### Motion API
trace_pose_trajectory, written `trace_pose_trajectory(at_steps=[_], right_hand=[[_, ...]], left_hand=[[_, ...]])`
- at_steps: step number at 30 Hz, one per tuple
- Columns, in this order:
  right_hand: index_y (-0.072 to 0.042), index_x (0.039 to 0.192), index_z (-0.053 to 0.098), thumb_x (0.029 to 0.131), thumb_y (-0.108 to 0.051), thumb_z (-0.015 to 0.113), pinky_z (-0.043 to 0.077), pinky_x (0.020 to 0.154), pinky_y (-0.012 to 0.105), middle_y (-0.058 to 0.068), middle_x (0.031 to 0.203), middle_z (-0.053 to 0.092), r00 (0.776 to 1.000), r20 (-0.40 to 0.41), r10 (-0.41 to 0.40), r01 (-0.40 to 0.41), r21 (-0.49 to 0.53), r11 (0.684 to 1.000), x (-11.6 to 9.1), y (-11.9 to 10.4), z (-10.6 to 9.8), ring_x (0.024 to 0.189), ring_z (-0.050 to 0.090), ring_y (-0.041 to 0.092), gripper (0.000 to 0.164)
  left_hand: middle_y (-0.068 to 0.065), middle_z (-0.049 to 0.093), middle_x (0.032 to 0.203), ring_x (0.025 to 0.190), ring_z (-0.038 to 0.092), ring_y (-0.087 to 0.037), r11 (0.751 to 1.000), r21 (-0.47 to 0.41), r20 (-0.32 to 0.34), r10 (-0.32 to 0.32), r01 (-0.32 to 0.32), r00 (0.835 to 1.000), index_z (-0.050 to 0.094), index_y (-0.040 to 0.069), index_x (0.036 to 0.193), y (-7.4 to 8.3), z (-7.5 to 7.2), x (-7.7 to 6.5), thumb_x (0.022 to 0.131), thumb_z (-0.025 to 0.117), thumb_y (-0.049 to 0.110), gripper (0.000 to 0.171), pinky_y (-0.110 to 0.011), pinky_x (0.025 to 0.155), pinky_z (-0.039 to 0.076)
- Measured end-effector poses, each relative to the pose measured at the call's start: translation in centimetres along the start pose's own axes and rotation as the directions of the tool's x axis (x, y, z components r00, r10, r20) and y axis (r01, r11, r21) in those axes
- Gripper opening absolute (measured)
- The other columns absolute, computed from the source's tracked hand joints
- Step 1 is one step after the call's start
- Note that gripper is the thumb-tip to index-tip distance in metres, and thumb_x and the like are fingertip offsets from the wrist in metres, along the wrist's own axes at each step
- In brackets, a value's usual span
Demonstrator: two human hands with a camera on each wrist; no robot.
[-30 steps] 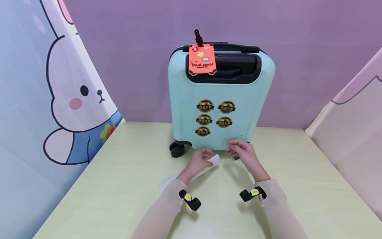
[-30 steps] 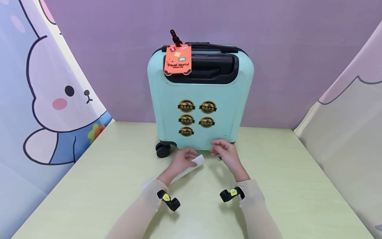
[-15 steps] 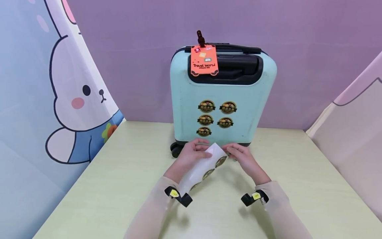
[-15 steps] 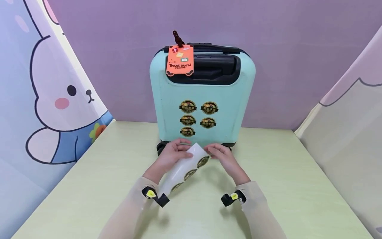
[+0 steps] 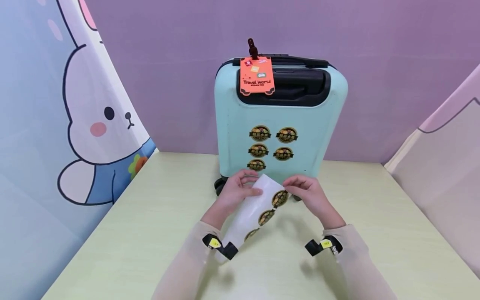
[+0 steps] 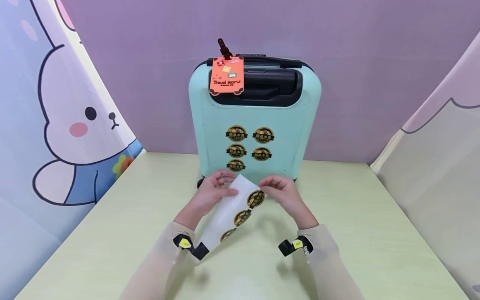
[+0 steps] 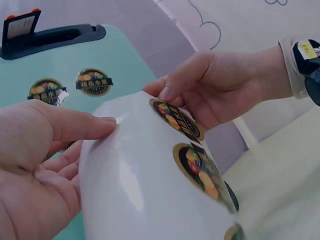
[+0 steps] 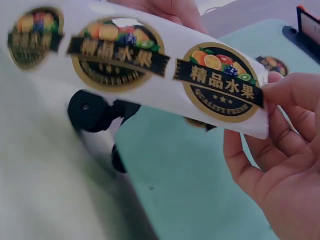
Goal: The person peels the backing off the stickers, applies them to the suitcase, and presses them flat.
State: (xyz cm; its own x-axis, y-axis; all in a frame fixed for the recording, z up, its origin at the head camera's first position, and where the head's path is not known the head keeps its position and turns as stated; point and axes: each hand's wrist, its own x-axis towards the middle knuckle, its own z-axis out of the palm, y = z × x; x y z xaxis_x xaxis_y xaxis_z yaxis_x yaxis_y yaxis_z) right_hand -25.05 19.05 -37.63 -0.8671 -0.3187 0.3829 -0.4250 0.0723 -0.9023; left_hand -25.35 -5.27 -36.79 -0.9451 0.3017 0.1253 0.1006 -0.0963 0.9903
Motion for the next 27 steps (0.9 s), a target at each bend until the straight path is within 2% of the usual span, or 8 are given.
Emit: trace_pose_trajectory(at_steps=[5,10,13,16,18,20,22,27], right_hand=[[0.014,0.105,0.062,0.093,0.004,0.062,0.054,0.072,0.022,-0.008,0.091,0.069,0.999,0.008,-0.034,0.035,-0.029,0.999,0.4,-1.5,-0.2,0.081,0.064,0.008,0.015],[0.015,0.107,0.060,0.094,0.008,0.061,0.056,0.072,0.024,-0.007,0.093,0.069,0.995,0.059,-0.082,0.086,-0.084,0.993,1.3,-2.8,-0.7,0.081,0.065,0.008,0.015],[0.015,0.108,0.060,0.095,0.008,0.059,0.056,0.075,0.025,0.000,0.096,0.070,0.991,0.095,-0.091,0.104,-0.141,0.985,1.9,-3.6,-0.9,0.086,0.066,0.007,0.015],[0.015,0.110,0.060,0.095,0.009,0.057,0.056,0.078,0.024,0.015,0.101,0.069,0.984,0.134,-0.115,0.140,-0.197,0.970,2.4,-4.5,-1.0,0.090,0.065,0.007,0.016],[0.013,0.111,0.061,0.095,0.010,0.056,0.054,0.080,0.022,0.021,0.103,0.067,0.977,0.160,-0.140,0.176,-0.239,0.955,2.7,-5.0,-1.0,0.093,0.064,0.007,0.017],[0.010,0.111,0.063,0.096,0.009,0.056,0.053,0.083,0.022,0.021,0.104,0.067,0.970,0.183,-0.162,0.210,-0.284,0.936,3.0,-5.5,-0.9,0.095,0.063,0.009,0.017],[0.006,0.111,0.065,0.096,0.008,0.058,0.053,0.086,0.027,0.018,0.105,0.068,0.962,0.203,-0.182,0.243,-0.334,0.911,3.3,-5.9,-0.7,0.097,0.063,0.012,0.017],[-0.001,0.106,0.069,0.092,0.009,0.063,0.051,0.086,0.050,0.013,0.105,0.068,0.939,0.239,-0.247,0.327,-0.401,0.856,3.6,-6.5,-0.3,0.098,0.061,0.020,0.018]], left_hand=[[-0.024,0.055,0.136,0.122,0.057,-0.036,0.997,0.000,0.080,0.071,-0.071,0.994,0.051,-0.005,0.131,0.9,-0.2,0.0,0.088,0.067,-0.009,0.047,-0.036,0.098,0.051],[-0.024,0.053,0.139,0.131,0.049,-0.037,0.986,0.047,0.136,0.151,-0.158,0.979,0.052,-0.004,0.131,1.6,-0.2,0.2,0.092,0.064,-0.004,0.041,-0.036,0.102,0.048],[-0.018,0.057,0.136,0.130,0.049,-0.037,0.969,0.102,0.163,0.205,-0.223,0.965,0.054,-0.002,0.131,2.1,0.0,0.5,0.094,0.064,-0.001,0.038,-0.037,0.100,0.050],[-0.013,0.060,0.132,0.128,0.051,-0.035,0.939,0.187,0.198,0.250,-0.287,0.948,0.054,-0.001,0.130,2.8,0.4,0.8,0.095,0.065,0.003,0.037,-0.039,0.099,0.050],[-0.011,0.063,0.128,0.125,0.053,-0.034,0.919,0.239,0.208,0.267,-0.314,0.941,0.055,-0.001,0.130,3.3,0.6,0.9,0.095,0.066,0.006,0.037,-0.041,0.100,0.049],[-0.010,0.065,0.123,0.122,0.056,-0.032,0.907,0.269,0.201,0.275,-0.323,0.940,0.055,-0.001,0.129,3.6,0.7,0.9,0.094,0.067,0.007,0.038,-0.042,0.100,0.048],[-0.011,0.066,0.118,0.116,0.058,-0.031,0.909,0.267,0.186,0.277,-0.320,0.943,0.055,-0.002,0.128,3.8,0.8,0.9,0.093,0.068,0.005,0.038,-0.043,0.098,0.048],[-0.011,0.066,0.103,0.099,0.063,-0.021,0.930,0.219,0.181,0.259,-0.295,0.949,0.056,-0.003,0.126,3.9,0.9,0.8,0.089,0.071,-0.003,0.040,-0.036,0.089,0.053]])
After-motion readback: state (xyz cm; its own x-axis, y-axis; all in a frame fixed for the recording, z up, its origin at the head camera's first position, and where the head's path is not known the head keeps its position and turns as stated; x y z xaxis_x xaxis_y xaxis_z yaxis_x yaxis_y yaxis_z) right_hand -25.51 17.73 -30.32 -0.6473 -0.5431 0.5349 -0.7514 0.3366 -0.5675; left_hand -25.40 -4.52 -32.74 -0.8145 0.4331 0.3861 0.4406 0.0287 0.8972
